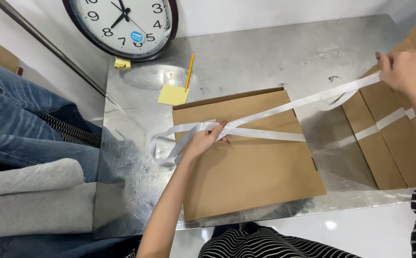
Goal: The person places a pink garment in a plastic bag into a cardboard box, closes the lid, and ties the box with a white ribbon. The ribbon is wrapped around the box and tied into a bow on top.
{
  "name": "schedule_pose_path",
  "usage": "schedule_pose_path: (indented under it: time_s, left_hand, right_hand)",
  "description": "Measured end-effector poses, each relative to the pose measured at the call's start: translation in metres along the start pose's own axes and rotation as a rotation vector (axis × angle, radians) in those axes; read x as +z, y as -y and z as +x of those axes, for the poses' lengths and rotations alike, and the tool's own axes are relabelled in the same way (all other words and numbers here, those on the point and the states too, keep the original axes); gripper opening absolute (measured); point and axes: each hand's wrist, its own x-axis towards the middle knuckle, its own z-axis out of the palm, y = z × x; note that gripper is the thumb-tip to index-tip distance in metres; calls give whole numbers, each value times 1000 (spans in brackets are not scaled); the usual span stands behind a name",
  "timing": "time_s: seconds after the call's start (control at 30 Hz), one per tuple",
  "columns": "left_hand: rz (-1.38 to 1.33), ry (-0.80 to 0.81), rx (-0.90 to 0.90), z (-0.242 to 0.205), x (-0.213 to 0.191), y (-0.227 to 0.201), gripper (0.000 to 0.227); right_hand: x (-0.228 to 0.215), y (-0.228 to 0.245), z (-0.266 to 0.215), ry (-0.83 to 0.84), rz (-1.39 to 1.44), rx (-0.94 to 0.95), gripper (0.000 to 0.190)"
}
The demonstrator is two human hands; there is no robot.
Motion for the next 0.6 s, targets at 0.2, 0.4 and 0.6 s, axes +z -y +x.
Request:
schedule_pose_path:
  time_s: [0.2,0.4,0.6]
  left_hand:
    - [-21,27,72,8,10,6,67]
    - [-177,118,521,4,18,31,42]
    - [-133,61,466,20,38,51,36]
  right_hand:
    - [-51,135,1,152,495,-42,35]
    - [-108,340,-34,622,1292,-534,25]
    - [-15,461,-8,820,1042,-670,71]
